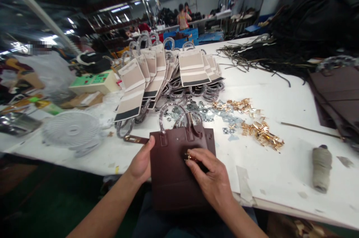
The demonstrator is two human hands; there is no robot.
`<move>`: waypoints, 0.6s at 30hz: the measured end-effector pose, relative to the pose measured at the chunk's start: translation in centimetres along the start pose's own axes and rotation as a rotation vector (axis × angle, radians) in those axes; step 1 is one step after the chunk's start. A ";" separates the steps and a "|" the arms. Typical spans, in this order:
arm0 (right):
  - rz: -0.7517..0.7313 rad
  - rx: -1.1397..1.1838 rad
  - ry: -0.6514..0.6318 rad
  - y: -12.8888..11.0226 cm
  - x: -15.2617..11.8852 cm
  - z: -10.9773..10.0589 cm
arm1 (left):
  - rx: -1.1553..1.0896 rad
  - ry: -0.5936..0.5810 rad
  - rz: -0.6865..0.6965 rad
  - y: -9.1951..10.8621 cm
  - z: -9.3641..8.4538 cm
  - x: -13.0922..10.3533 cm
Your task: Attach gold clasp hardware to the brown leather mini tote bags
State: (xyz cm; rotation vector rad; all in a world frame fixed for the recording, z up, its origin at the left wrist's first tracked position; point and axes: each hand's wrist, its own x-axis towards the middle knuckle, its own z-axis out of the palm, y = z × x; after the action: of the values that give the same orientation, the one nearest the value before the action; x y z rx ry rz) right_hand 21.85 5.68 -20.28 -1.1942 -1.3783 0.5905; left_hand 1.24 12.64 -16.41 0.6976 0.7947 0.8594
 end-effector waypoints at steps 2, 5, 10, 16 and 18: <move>-0.054 -0.062 0.013 -0.4 1.0 -0.9 | -0.009 -0.014 -0.041 0.2 0.6 -0.1; -0.131 -0.167 0.029 -1.0 2.6 -2.4 | -0.023 -0.032 -0.083 0.6 1.6 -0.2; -0.226 -0.238 -0.034 -1.8 4.8 -4.1 | -0.074 -0.114 -0.140 0.9 2.7 -0.4; -0.227 -0.219 -0.053 -2.4 5.5 -4.8 | -0.061 -0.078 -0.088 0.8 3.8 -0.9; -0.216 -0.233 -0.049 -2.4 5.4 -5.1 | -0.067 -0.080 -0.082 0.7 4.2 -1.1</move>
State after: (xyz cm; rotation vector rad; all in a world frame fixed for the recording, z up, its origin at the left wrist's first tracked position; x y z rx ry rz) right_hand 26.81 8.16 -14.81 -1.1989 -1.6273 0.3144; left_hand 3.98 11.17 -13.29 0.6321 0.7143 0.7758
